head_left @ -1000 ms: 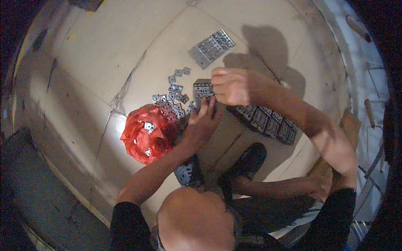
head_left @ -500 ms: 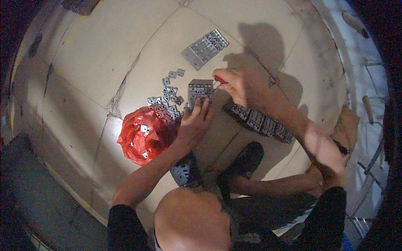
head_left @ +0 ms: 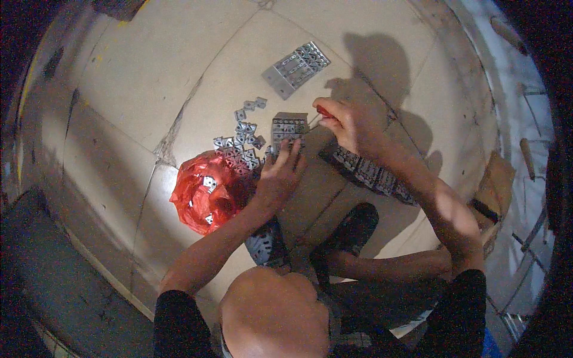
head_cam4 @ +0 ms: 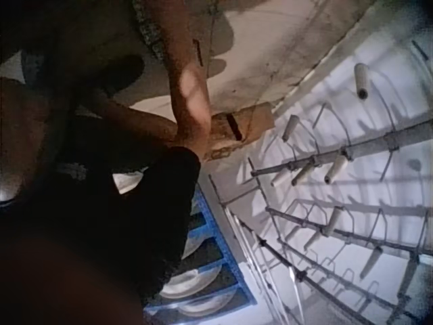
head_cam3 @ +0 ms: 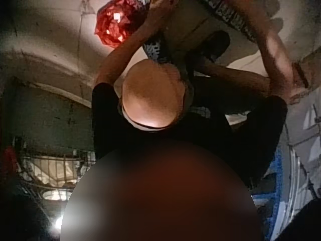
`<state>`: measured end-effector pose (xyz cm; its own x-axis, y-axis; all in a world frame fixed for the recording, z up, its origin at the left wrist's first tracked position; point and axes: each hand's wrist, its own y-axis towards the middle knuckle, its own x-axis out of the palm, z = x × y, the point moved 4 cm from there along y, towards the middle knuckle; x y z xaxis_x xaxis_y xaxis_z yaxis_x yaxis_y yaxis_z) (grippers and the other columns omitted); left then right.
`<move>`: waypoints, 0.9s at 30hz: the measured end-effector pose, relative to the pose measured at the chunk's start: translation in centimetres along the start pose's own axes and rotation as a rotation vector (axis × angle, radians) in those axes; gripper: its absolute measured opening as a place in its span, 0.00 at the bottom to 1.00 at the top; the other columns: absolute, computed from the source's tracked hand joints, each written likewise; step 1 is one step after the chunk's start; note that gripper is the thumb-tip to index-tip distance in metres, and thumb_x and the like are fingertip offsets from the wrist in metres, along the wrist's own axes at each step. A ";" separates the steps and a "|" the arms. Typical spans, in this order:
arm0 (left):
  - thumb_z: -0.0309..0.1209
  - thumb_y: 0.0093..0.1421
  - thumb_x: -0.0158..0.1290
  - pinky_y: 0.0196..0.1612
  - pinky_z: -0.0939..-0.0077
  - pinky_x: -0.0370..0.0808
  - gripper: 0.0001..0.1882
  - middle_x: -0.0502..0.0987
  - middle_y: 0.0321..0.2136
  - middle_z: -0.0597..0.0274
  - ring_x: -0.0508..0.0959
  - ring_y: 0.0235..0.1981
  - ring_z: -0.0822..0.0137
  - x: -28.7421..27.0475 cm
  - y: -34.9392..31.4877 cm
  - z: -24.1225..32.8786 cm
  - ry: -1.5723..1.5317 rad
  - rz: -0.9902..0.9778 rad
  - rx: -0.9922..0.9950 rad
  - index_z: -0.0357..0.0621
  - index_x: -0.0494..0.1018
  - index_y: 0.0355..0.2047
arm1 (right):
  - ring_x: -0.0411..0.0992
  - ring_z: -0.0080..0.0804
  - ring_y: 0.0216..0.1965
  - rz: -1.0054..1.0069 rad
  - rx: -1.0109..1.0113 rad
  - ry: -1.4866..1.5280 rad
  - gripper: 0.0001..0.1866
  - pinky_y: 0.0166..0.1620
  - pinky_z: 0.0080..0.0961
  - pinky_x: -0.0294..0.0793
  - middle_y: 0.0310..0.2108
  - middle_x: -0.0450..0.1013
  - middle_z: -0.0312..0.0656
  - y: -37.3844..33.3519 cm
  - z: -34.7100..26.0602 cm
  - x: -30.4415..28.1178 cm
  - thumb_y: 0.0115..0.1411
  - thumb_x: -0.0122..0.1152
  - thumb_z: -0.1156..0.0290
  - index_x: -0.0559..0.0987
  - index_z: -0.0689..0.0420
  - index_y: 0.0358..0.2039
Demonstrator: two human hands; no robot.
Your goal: The person sits on the floor and uses a red-handled tool to press small components onto a circuit board. They repeatedly pick up components from a red bag and place them into the board, then set the board down on the floor.
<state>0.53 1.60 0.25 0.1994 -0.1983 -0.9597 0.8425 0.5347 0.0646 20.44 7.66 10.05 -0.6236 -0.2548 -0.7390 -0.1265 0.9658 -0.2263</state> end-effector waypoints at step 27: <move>0.42 0.62 0.56 0.68 0.19 0.52 0.28 0.62 0.64 0.44 0.49 0.73 0.33 1.4 0.5 -1.6 -0.276 0.009 0.118 0.48 0.73 0.61 | 0.64 0.13 0.25 0.014 0.420 0.773 0.10 0.30 0.15 0.61 0.26 0.73 0.27 1.6 -2.1 4.6 0.63 0.70 0.67 0.84 0.62 0.37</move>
<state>0.45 2.87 -1.47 0.3221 -0.4185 -0.8492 0.8892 0.4415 0.1197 15.75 8.09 7.60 -0.9899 0.0068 -0.1415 0.0840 0.8327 -0.5473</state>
